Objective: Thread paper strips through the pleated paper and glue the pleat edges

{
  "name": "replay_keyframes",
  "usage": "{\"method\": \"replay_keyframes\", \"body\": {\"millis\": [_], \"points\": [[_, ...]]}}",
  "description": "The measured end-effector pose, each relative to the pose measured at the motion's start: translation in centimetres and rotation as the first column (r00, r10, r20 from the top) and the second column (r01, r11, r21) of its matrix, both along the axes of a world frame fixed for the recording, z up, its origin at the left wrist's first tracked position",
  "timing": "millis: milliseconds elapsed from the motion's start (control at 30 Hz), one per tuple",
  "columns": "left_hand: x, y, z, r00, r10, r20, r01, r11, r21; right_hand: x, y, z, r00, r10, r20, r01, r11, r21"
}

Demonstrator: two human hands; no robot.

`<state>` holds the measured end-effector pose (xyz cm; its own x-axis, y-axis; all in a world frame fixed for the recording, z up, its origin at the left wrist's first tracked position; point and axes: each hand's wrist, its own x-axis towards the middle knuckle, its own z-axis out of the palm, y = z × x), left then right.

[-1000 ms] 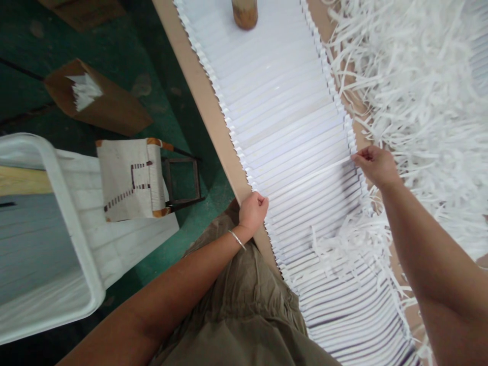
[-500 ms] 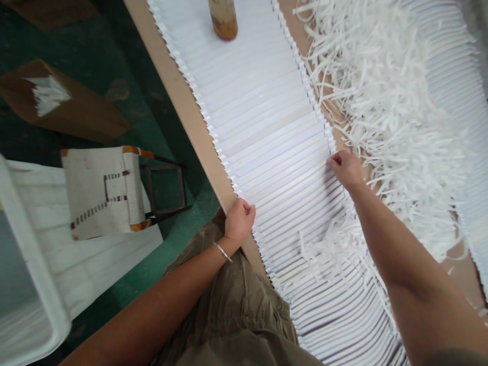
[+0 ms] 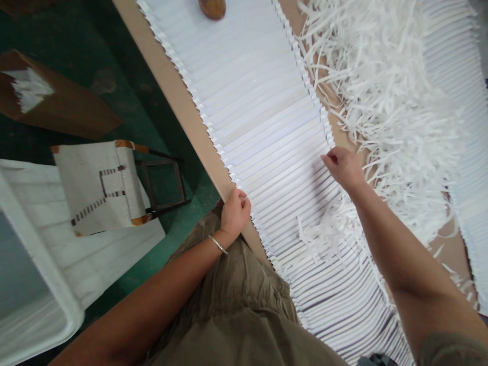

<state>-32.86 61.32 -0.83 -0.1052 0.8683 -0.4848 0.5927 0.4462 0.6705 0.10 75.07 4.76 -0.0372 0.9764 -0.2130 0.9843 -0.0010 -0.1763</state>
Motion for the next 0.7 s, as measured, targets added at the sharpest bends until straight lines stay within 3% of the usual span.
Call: {"method": "replay_keyframes", "body": {"millis": [67,133,200,300,467,567,700], "points": [[0.0,-0.8,0.6,0.997,-0.074,0.033,0.073,0.997,0.019,-1.3,-4.2,2.0,0.982,0.172,-0.076,-0.185,0.953,-0.24],[0.7,-1.5,1.3,0.98,-0.173,0.095,0.17,0.985,0.039,-2.9,-8.9,3.1,0.96,0.266,-0.09,-0.277,0.848,-0.452],[2.2,-2.1,2.0,0.94,-0.291,0.178,0.279,0.956,0.091,-4.5,-13.1,3.3,0.953,0.301,-0.016,-0.261,0.797,-0.545],[4.9,-2.6,3.0,0.838,-0.464,0.288,0.416,0.884,0.214,-6.2,-17.0,2.3,0.962,0.268,0.044,-0.203,0.817,-0.54],[7.4,-2.6,4.1,0.722,-0.595,0.353,0.542,0.804,0.246,-6.5,-18.6,1.7,0.969,0.197,-0.147,-0.239,0.89,-0.387],[6.8,-2.6,4.2,0.733,-0.579,0.357,0.547,0.814,0.197,-6.6,-18.4,2.2,0.933,0.164,-0.321,-0.276,0.896,-0.347],[4.0,-2.7,4.4,0.744,-0.474,0.471,0.501,0.862,0.075,-7.3,-17.5,2.2,0.83,-0.047,-0.555,-0.263,0.845,-0.465]]}}
